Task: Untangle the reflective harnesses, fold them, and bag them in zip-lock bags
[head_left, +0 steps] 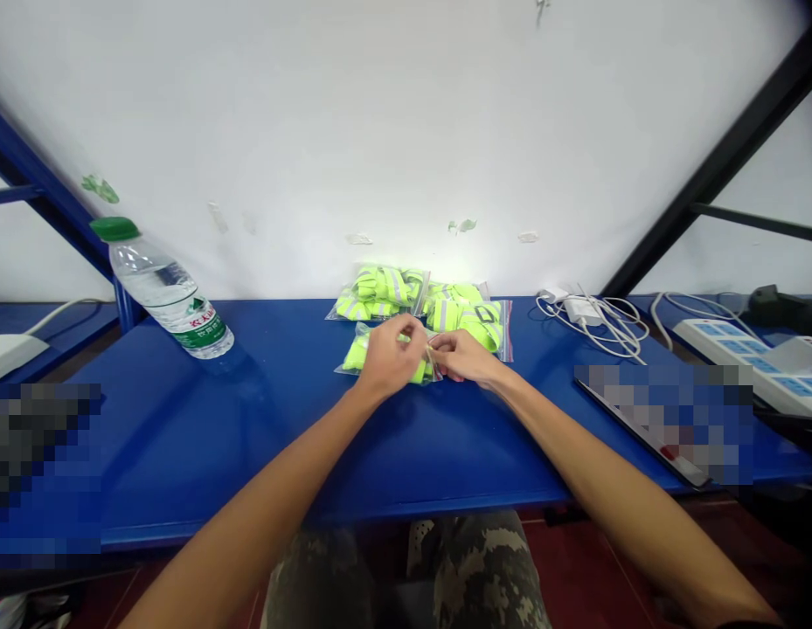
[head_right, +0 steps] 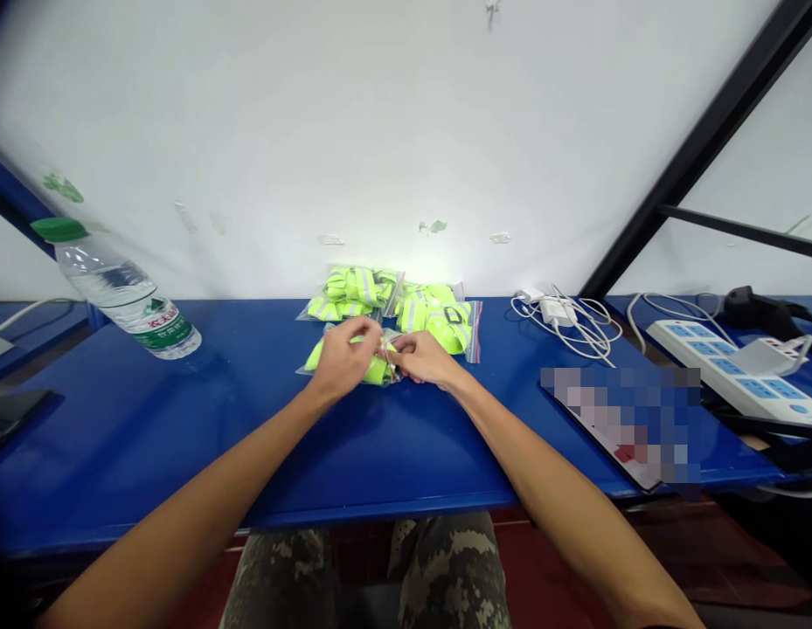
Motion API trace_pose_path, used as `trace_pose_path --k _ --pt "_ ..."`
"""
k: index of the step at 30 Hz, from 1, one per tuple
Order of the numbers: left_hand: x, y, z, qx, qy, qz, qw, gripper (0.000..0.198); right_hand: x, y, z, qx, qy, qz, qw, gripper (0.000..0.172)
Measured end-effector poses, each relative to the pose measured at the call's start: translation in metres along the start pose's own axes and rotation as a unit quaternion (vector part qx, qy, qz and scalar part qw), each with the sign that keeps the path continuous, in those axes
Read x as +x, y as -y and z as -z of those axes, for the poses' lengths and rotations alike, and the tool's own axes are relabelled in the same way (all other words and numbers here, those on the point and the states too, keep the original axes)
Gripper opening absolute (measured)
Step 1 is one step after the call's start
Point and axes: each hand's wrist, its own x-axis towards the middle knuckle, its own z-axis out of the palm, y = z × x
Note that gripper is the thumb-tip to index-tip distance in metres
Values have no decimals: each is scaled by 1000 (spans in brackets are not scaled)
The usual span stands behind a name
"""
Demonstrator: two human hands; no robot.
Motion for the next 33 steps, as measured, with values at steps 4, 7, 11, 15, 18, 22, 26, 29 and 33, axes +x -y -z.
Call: trace_pose_path --k 4,7,11,15,18,22,26,29,33 --pt "1 37 17 138 -27 59 988 34 2 -2 -9 14 -16 36 999 36" --pt "-5 61 23 204 73 132 967 45 1 -2 -6 87 -13 61 994 38" --pt "-8 80 36 247 115 100 957 47 -12 5 28 132 -102 142 976 32" --pt "-6 95 64 266 108 65 956 45 -29 20 67 217 -246 230 916 32" --pt "-10 96 75 266 104 84 955 49 -29 27 65 157 -271 226 922 35" --pt "-17 85 72 266 93 71 957 45 -12 19 15 -184 -170 238 938 62" --pt "-18 90 83 299 74 95 947 41 -3 4 -11 -414 -63 204 885 46" --pt "-18 104 104 325 19 142 935 48 -6 -3 16 -348 -100 186 913 24" --pt "-18 107 113 286 45 164 943 69 -13 5 50 -193 -308 204 909 26"
